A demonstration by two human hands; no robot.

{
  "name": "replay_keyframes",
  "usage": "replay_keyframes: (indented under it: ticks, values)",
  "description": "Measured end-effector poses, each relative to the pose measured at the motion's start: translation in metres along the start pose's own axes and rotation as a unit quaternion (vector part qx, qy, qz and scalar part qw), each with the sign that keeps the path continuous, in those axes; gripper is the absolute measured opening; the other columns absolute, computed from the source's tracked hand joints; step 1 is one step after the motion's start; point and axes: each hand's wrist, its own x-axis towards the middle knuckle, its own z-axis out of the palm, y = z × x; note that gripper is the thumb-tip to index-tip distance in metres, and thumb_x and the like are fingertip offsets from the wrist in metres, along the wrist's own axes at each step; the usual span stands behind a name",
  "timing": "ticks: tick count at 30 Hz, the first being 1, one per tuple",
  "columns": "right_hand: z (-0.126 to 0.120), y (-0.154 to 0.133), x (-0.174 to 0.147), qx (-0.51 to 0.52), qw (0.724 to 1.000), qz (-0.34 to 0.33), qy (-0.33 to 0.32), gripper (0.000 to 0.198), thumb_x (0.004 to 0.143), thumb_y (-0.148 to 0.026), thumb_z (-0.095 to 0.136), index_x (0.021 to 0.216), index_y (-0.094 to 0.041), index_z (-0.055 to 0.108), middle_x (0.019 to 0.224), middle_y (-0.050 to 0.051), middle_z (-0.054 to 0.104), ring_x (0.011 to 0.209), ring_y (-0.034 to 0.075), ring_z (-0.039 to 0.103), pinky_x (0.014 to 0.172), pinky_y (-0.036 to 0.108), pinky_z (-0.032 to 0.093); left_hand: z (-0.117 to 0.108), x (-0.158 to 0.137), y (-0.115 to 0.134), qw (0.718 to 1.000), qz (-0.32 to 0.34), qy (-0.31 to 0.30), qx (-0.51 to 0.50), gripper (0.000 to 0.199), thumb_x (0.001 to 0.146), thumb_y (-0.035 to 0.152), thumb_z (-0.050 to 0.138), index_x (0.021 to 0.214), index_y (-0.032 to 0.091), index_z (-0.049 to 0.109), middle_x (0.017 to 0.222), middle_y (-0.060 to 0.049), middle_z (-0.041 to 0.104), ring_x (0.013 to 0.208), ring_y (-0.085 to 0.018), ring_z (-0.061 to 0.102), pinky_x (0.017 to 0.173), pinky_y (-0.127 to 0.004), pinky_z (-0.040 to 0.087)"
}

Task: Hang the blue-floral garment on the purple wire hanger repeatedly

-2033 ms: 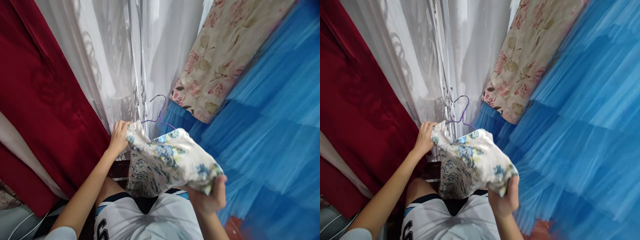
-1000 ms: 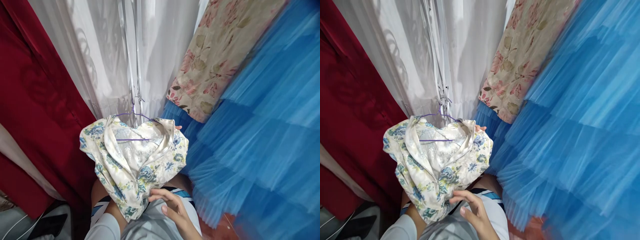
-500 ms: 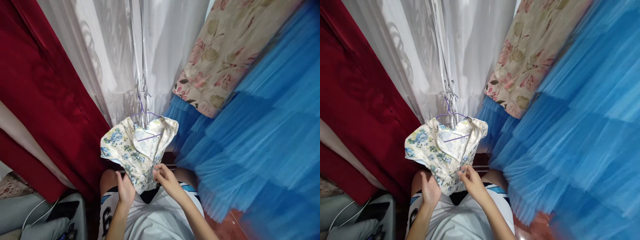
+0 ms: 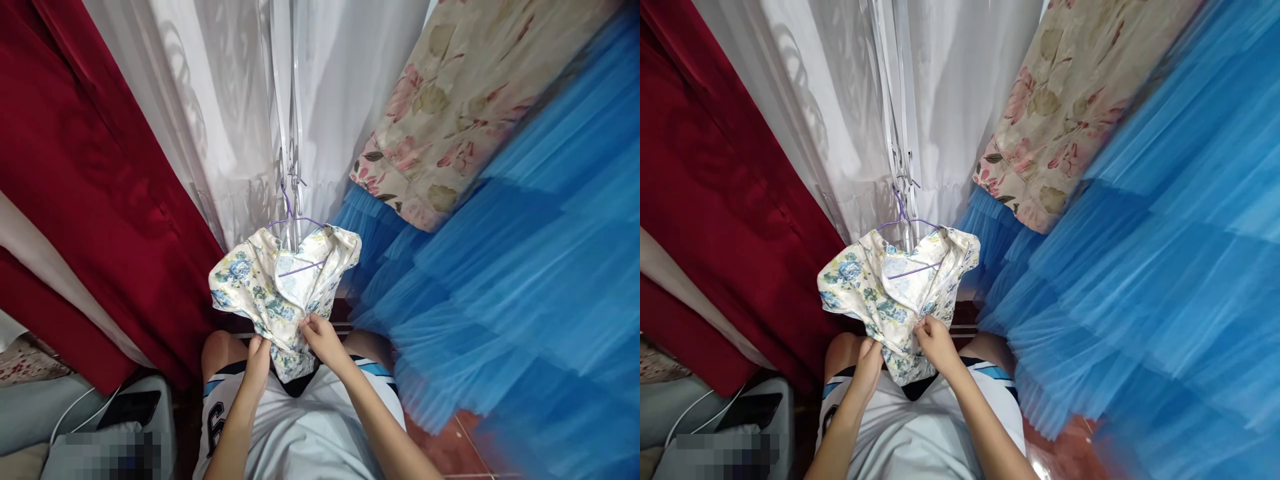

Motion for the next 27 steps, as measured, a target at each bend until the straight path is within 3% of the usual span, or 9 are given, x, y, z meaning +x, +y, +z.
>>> replay_keyframes:
  ticks: [3, 5, 6, 8, 11, 13, 16, 20, 27]
  values:
    - [-0.008, -0.001, -0.013, 0.037, 0.999, 0.025, 0.011, 0.021, 0.086, -0.035, 0.055, 0.072, -0.02, 0.05, 0.052, -0.001, 0.059, 0.045, 0.014, 0.049, 0.049, 0.025, 0.034, -0.008, 0.021, 0.011, 0.989, 0.112, 0.08, 0.053, 0.024, 0.074, 0.027, 0.067, 0.095, 0.019, 0.061, 0.103, -0.008, 0.066, 0.11, -0.025, 0.06, 0.099, -0.038, 0.043]
    - [-0.012, -0.002, -0.022, 0.049, 0.998, 0.039, 0.013, 0.021, 0.085, -0.035, 0.056, 0.071, -0.02, 0.051, 0.049, -0.001, 0.059, 0.043, 0.014, 0.048, 0.047, 0.025, 0.033, -0.01, 0.021, 0.017, 0.958, 0.222, 0.151, 0.102, 0.03, 0.074, 0.023, 0.067, 0.102, 0.021, 0.057, 0.108, -0.008, 0.061, 0.109, -0.024, 0.058, 0.097, -0.037, 0.044]
    - [-0.012, -0.003, -0.026, 0.052, 0.998, 0.046, 0.012, 0.021, 0.085, -0.035, 0.057, 0.071, -0.02, 0.051, 0.048, -0.001, 0.059, 0.042, 0.013, 0.047, 0.047, 0.025, 0.032, -0.009, 0.015, 0.018, 0.941, 0.267, 0.162, 0.132, 0.032, 0.074, 0.022, 0.067, 0.104, 0.022, 0.056, 0.11, -0.008, 0.059, 0.108, -0.023, 0.057, 0.095, -0.036, 0.044]
    - [-0.009, -0.007, -0.031, 0.056, 0.997, 0.057, 0.011, 0.02, 0.083, -0.034, 0.058, 0.071, -0.02, 0.052, 0.047, -0.001, 0.059, 0.041, 0.013, 0.048, 0.046, 0.024, 0.032, -0.002, -0.004, 0.015, 0.923, 0.315, 0.101, 0.199, 0.03, 0.078, 0.023, 0.067, 0.106, 0.024, 0.056, 0.11, -0.007, 0.058, 0.104, -0.023, 0.057, 0.093, -0.034, 0.044]
    - [0.005, -0.014, -0.033, 0.062, 0.996, 0.063, -0.004, 0.019, 0.081, -0.034, 0.061, 0.07, -0.019, 0.054, 0.047, -0.001, 0.06, 0.041, 0.014, 0.05, 0.046, 0.024, 0.034, 0.014, -0.029, 0.002, 0.913, 0.301, -0.068, 0.266, 0.029, 0.081, 0.023, 0.065, 0.109, 0.025, 0.06, 0.11, -0.008, 0.061, 0.105, -0.024, 0.058, 0.094, -0.033, 0.043]
    - [0.014, -0.019, -0.03, 0.074, 0.995, 0.063, -0.018, 0.019, 0.079, -0.034, 0.063, 0.07, -0.018, 0.056, 0.046, -0.001, 0.06, 0.04, 0.013, 0.051, 0.045, 0.023, 0.035, 0.022, -0.03, -0.005, 0.904, 0.293, -0.119, 0.289, 0.029, 0.083, 0.021, 0.061, 0.112, 0.023, 0.059, 0.11, -0.009, 0.062, 0.107, -0.025, 0.058, 0.094, -0.034, 0.043]
    - [0.014, -0.028, -0.019, 0.135, 0.988, 0.069, -0.03, 0.022, 0.077, -0.036, 0.065, 0.067, -0.018, 0.057, 0.044, -0.002, 0.058, 0.036, 0.01, 0.044, 0.041, 0.022, 0.031, 0.022, -0.016, -0.011, 0.877, 0.305, -0.13, 0.346, 0.012, 0.088, 0.02, 0.051, 0.095, 0.019, 0.06, 0.093, -0.007, 0.063, 0.092, -0.022, 0.059, 0.085, -0.032, 0.044]
    - [-0.01, -0.063, 0.018, 0.264, 0.963, 0.046, 0.031, 0.031, 0.073, -0.039, 0.069, 0.056, -0.017, 0.054, 0.041, -0.005, 0.048, 0.035, 0.006, 0.033, 0.038, 0.022, 0.021, 0.013, 0.0, -0.015, 0.85, 0.322, -0.134, 0.396, 0.013, 0.089, 0.02, 0.048, 0.076, 0.019, 0.053, 0.075, -0.002, 0.056, 0.075, -0.017, 0.054, 0.073, -0.026, 0.042]
    - [-0.038, -0.16, 0.082, 0.315, 0.944, -0.075, 0.069, 0.028, 0.067, -0.034, 0.074, 0.056, -0.016, 0.056, 0.043, -0.005, 0.047, 0.036, 0.005, 0.031, 0.037, 0.022, 0.018, 0.008, 0.038, -0.017, 0.889, 0.288, -0.152, 0.323, 0.021, 0.086, 0.029, 0.055, 0.069, 0.018, 0.05, 0.066, 0.001, 0.05, 0.066, -0.013, 0.053, 0.066, -0.022, 0.043]
